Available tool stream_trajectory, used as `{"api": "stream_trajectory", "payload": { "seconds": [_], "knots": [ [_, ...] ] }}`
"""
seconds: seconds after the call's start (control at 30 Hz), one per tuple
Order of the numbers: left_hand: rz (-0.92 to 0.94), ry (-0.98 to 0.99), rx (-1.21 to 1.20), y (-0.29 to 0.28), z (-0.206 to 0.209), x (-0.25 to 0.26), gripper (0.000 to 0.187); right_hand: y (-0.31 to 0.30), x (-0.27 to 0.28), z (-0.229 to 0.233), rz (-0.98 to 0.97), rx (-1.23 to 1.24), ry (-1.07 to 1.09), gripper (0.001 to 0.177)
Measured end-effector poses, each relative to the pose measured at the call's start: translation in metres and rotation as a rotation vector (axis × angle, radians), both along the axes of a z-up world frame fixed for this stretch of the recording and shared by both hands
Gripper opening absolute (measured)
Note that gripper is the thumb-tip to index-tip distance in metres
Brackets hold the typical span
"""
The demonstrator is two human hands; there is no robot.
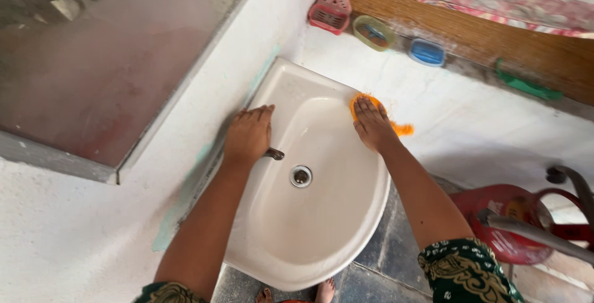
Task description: The person cleans a white bathroom sink using an orange cloth. They scrub the basin, faucet, and surrounding surfaces while the water runs from the tap.
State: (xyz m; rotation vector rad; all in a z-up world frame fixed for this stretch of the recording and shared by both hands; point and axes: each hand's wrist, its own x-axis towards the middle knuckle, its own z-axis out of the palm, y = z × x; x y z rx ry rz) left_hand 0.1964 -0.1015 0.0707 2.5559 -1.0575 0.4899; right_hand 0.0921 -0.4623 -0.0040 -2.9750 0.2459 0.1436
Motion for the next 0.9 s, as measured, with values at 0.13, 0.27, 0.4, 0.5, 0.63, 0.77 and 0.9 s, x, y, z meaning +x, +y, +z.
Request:
{"api": "stream_trajectory", "payload": {
  "seconds": [0.13,0.27,0.4,0.5,0.63,0.77,0.9],
  "knots": [
    [-0.039,0.059,-0.018,0.005,0.004,-0.002,0.037,0.016,0.063,-0.021,0.134,-0.064,-0.012,0.069],
    [-0.045,-0.007,-0.017,0.003,0.008,-0.004,0.043,0.074,0.108,-0.028,0.266,0.134,-0.207,0.063],
    [-0.038,-0.019,0.015,0.003,0.01,-0.003,0.051,0.119,0.107,-0.007,0.456,0.265,-0.122,0.055],
    [-0.025,-0.021,0.006,0.002,0.008,-0.002,0.051,0.135,0.09,-0.007,0.651,0.378,-0.127,0.048],
    [-0.02,-0.017,0.044,0.002,0.007,-0.003,0.051,0.145,0.086,-0.015,0.82,0.387,-0.089,0.043],
    [-0.005,0.005,0.059,0.001,0.007,-0.002,0.051,0.149,0.114,-0.007,0.77,0.268,-0.049,0.046],
    [0.012,0.026,0.114,-0.001,0.01,-0.002,0.058,0.122,0.15,0.014,0.554,0.199,-0.055,0.054]
  ]
}}
